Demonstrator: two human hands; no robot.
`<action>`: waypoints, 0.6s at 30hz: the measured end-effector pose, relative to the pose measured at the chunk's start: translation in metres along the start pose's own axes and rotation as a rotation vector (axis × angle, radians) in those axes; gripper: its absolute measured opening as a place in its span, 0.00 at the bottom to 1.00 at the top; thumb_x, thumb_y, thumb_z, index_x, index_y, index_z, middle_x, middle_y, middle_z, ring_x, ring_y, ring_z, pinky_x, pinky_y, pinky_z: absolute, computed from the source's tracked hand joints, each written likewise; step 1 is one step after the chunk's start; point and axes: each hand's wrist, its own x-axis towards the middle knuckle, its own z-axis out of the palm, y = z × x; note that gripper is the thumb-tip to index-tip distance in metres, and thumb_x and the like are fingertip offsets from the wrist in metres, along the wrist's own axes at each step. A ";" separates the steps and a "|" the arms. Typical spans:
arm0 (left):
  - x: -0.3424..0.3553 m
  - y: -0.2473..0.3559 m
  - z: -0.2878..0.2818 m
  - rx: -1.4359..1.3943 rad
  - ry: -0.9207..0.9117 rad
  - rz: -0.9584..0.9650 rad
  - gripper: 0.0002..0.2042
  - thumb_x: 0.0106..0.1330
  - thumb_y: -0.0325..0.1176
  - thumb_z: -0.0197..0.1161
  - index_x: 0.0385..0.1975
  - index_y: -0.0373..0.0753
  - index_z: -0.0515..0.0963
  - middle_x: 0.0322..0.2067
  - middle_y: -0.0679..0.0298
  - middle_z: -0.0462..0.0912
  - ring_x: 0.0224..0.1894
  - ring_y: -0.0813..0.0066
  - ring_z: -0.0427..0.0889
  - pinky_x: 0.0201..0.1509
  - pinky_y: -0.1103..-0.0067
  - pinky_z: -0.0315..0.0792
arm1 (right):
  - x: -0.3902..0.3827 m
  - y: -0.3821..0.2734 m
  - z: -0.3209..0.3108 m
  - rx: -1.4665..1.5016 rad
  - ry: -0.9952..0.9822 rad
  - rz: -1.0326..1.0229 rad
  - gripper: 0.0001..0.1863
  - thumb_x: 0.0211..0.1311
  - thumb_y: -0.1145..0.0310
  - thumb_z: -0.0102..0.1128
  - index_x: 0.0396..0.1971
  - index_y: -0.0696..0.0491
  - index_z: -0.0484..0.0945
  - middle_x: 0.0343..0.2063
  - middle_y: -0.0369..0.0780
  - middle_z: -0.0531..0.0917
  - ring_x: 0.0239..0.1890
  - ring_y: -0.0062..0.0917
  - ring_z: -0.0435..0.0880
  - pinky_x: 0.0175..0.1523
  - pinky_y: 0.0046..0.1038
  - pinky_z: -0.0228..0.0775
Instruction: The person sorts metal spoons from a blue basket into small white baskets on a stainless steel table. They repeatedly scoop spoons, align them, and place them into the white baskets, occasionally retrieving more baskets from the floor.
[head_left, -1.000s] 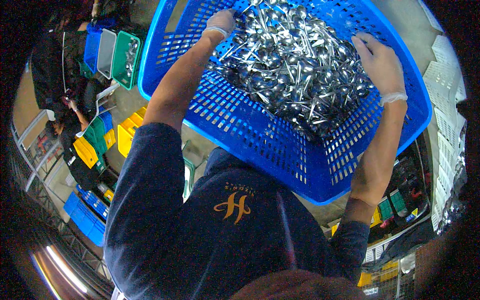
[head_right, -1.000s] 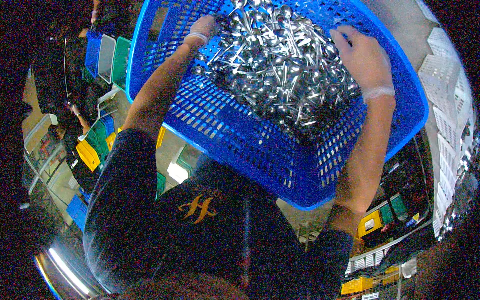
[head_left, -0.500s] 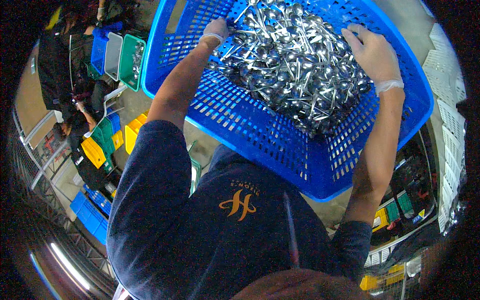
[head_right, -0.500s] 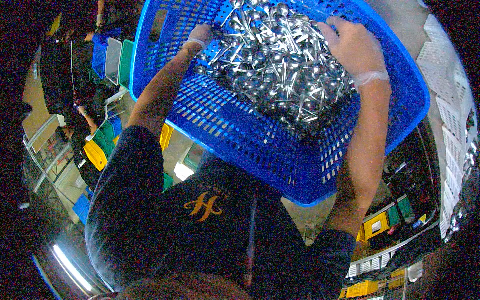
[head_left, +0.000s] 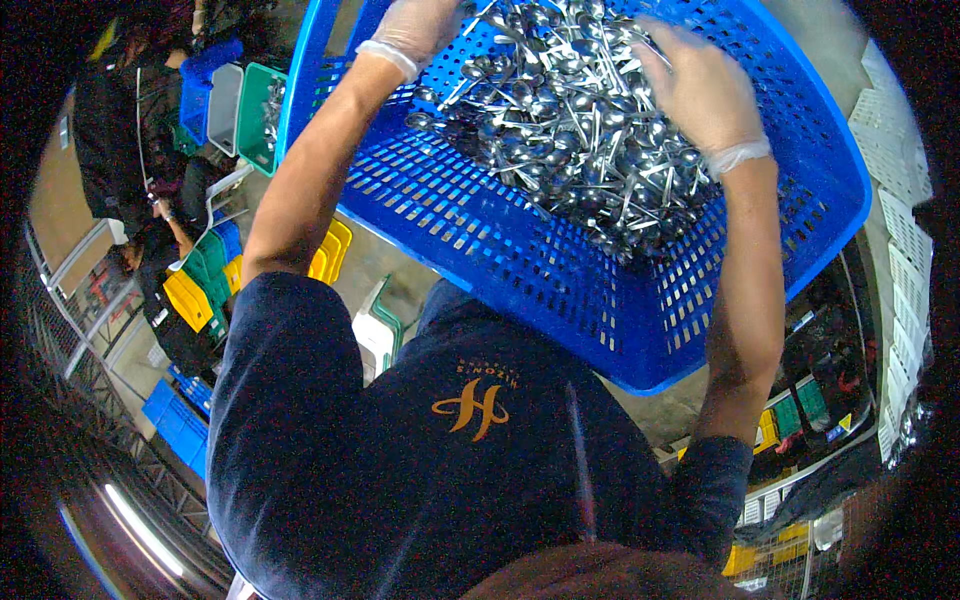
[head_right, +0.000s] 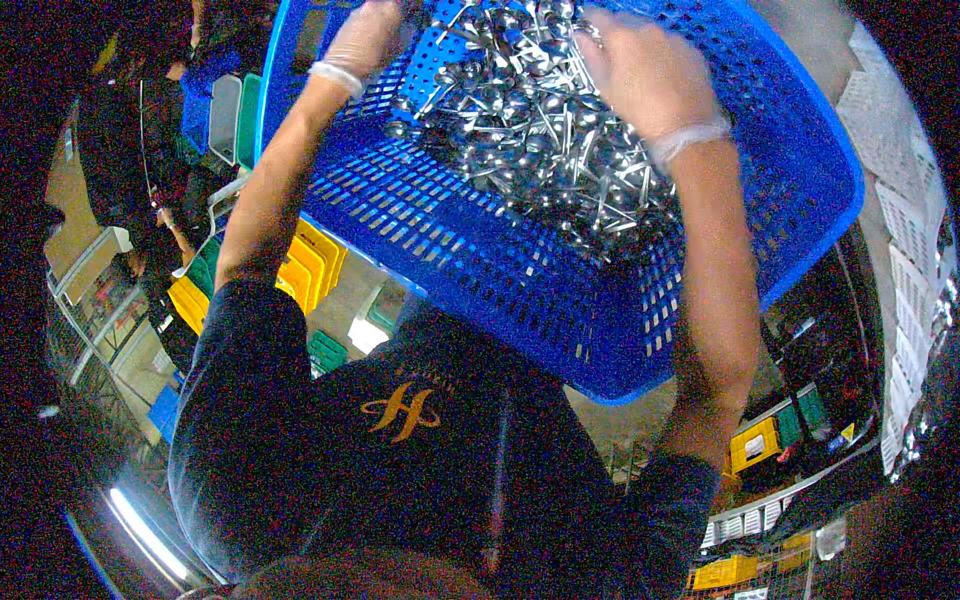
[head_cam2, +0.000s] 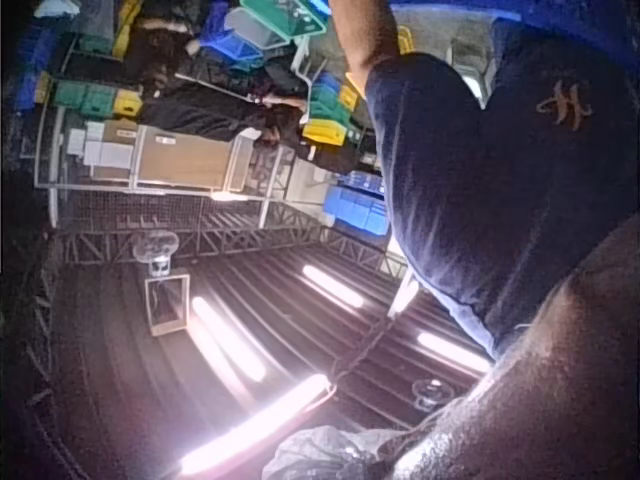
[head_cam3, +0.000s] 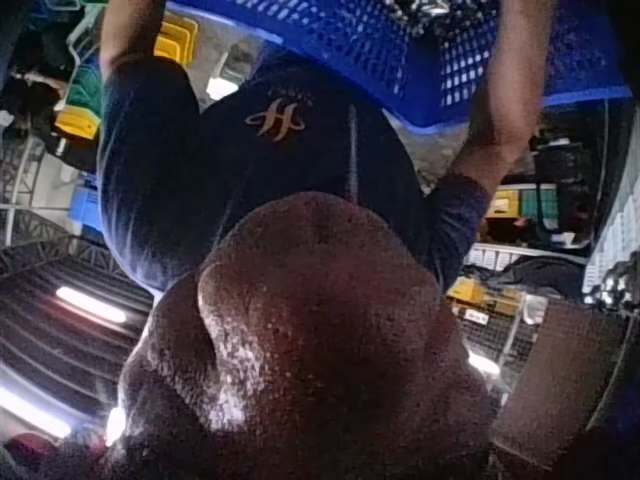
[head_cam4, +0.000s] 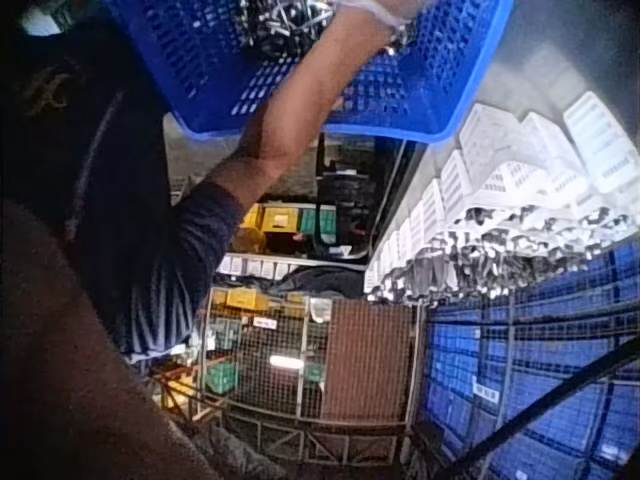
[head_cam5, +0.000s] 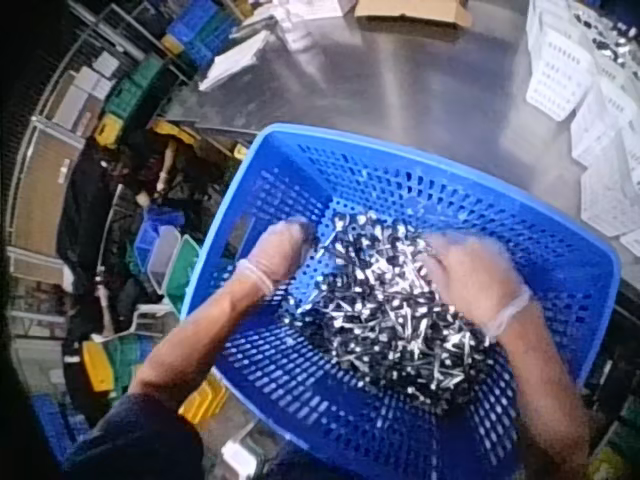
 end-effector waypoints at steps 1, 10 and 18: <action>-0.006 0.029 -0.036 -0.045 0.104 0.105 0.14 0.63 0.32 0.65 0.46 0.33 0.83 0.35 0.43 0.85 0.40 0.45 0.86 0.46 0.63 0.80 | -0.001 -0.004 0.009 0.062 0.076 -0.088 0.21 0.73 0.54 0.57 0.59 0.50 0.79 0.52 0.51 0.84 0.51 0.49 0.84 0.56 0.44 0.77; 0.010 0.029 0.049 -0.851 -0.087 -0.029 0.15 0.73 0.46 0.62 0.47 0.45 0.87 0.35 0.63 0.90 0.30 0.73 0.85 0.39 0.71 0.81 | 0.010 -0.032 -0.007 -0.012 -0.079 0.137 0.15 0.75 0.57 0.54 0.48 0.53 0.77 0.35 0.50 0.87 0.37 0.46 0.87 0.44 0.45 0.78; -0.002 0.021 0.176 -0.048 -0.259 -0.224 0.16 0.64 0.41 0.62 0.38 0.34 0.87 0.39 0.44 0.87 0.42 0.43 0.87 0.50 0.58 0.81 | 0.009 -0.016 -0.026 0.000 0.144 0.134 0.13 0.73 0.60 0.55 0.35 0.55 0.74 0.21 0.51 0.82 0.27 0.51 0.83 0.35 0.53 0.72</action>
